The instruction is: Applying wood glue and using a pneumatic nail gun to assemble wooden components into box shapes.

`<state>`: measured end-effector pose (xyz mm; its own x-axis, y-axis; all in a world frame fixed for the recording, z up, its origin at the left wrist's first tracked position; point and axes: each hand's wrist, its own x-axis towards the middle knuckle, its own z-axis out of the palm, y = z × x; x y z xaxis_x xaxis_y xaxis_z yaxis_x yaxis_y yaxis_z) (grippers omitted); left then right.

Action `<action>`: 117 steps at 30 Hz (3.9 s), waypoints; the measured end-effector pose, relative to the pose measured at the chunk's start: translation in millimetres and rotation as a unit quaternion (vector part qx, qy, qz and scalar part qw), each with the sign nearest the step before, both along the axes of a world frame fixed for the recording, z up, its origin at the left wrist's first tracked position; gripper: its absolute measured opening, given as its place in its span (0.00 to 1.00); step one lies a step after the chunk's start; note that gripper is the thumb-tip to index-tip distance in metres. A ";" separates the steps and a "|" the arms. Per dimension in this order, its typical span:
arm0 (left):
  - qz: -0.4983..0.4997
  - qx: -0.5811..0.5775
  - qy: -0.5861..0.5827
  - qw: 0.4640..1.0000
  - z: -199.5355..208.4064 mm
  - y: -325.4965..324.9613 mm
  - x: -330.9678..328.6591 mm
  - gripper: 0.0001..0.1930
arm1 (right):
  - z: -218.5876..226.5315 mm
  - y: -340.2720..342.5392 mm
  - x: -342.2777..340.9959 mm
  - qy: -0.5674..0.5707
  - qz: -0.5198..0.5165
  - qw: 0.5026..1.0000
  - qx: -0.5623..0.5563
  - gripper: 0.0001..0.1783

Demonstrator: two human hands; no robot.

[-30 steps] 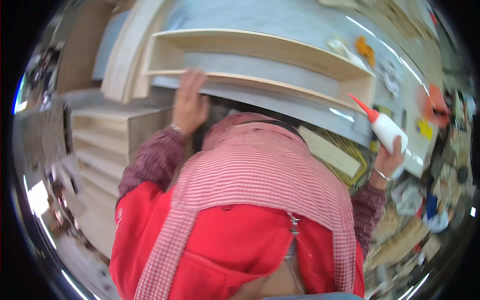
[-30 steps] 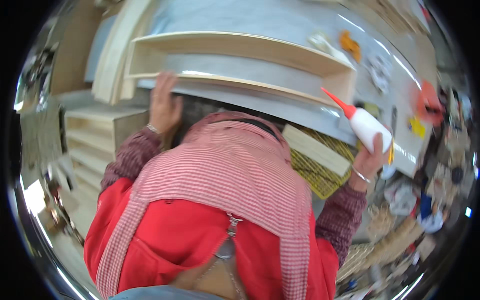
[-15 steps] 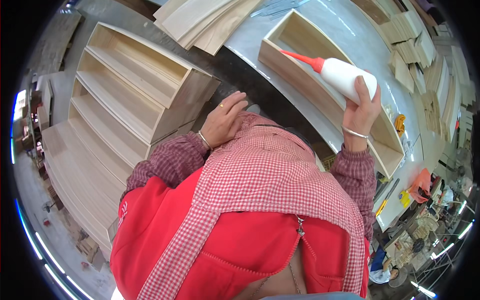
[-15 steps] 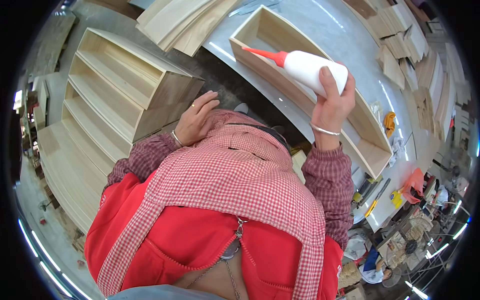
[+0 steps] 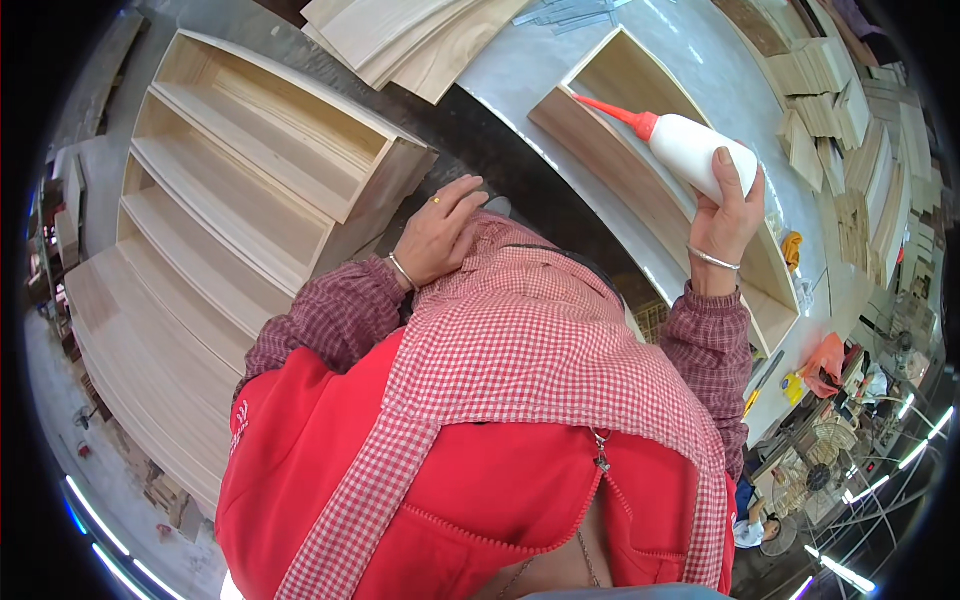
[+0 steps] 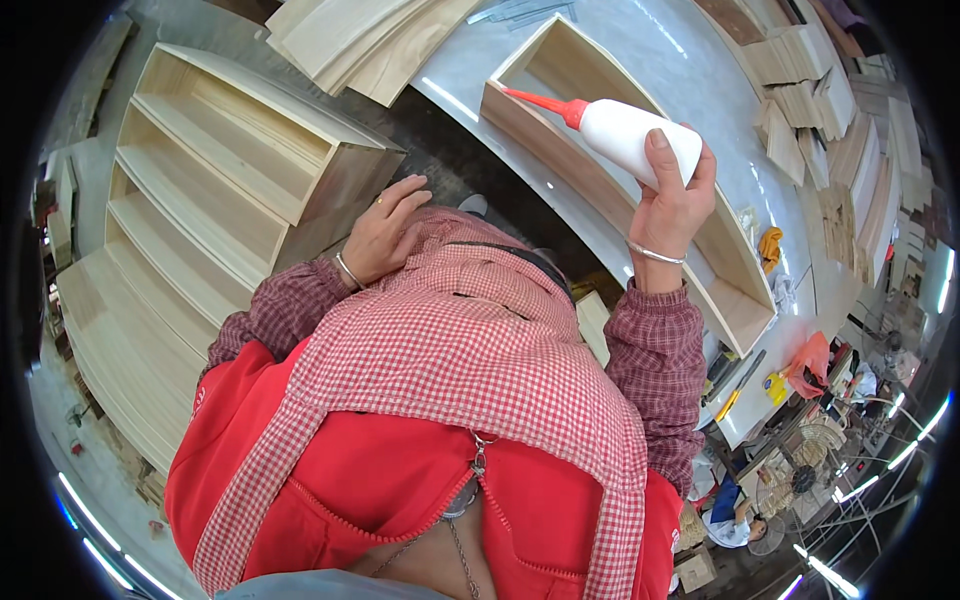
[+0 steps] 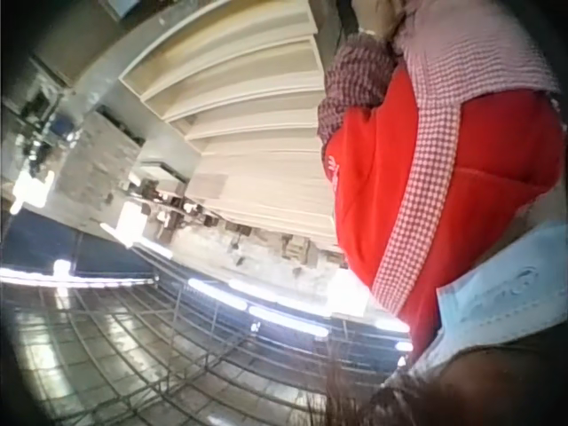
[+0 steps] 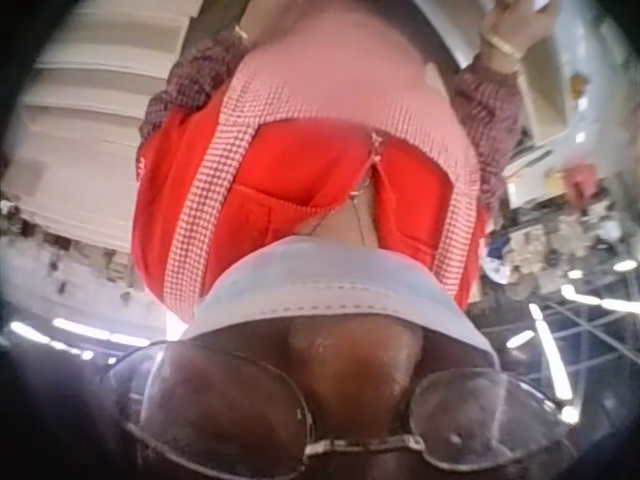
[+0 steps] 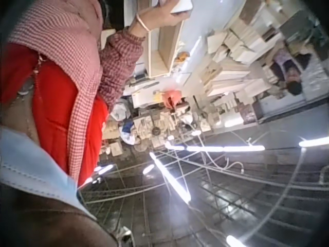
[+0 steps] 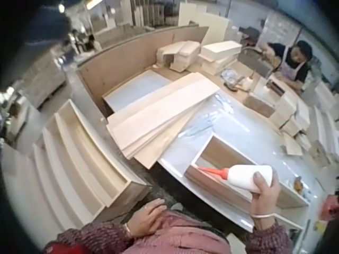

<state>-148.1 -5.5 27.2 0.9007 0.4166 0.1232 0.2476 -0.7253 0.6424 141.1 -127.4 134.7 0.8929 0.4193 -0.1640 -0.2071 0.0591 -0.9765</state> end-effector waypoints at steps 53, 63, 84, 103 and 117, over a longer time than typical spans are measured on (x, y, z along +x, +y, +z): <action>-0.281 0.066 0.136 0.948 -7.7 -77.7 113.9 0.19 | -31.1 -365.2 -4.5 -0.053 -0.433 0.900 -0.012 0.25; -0.315 0.083 0.150 0.934 -18.5 -79.7 126.8 0.21 | -39.8 -407.6 -5.0 -0.063 -0.505 0.861 -0.001 0.25; -0.285 0.102 0.204 0.931 -24.5 -120.0 136.7 0.21 | -96.5 -490.4 124.8 0.062 -0.447 0.874 0.182 0.26; -0.105 0.040 0.354 0.929 -20.3 -194.1 80.2 0.18 | -214.8 -477.9 307.7 0.009 -0.393 0.900 -0.190 0.30; -0.117 0.058 0.348 0.928 -14.8 -210.5 102.9 0.18 | -187.9 -483.3 293.3 0.053 -0.342 0.938 0.002 0.29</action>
<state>-45.2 -216.0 12.4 0.8433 0.2191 -0.4907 0.3996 -0.8663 0.2999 434.3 -610.7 -53.2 0.9323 -0.2441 -0.2670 -0.2157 0.2175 -0.9519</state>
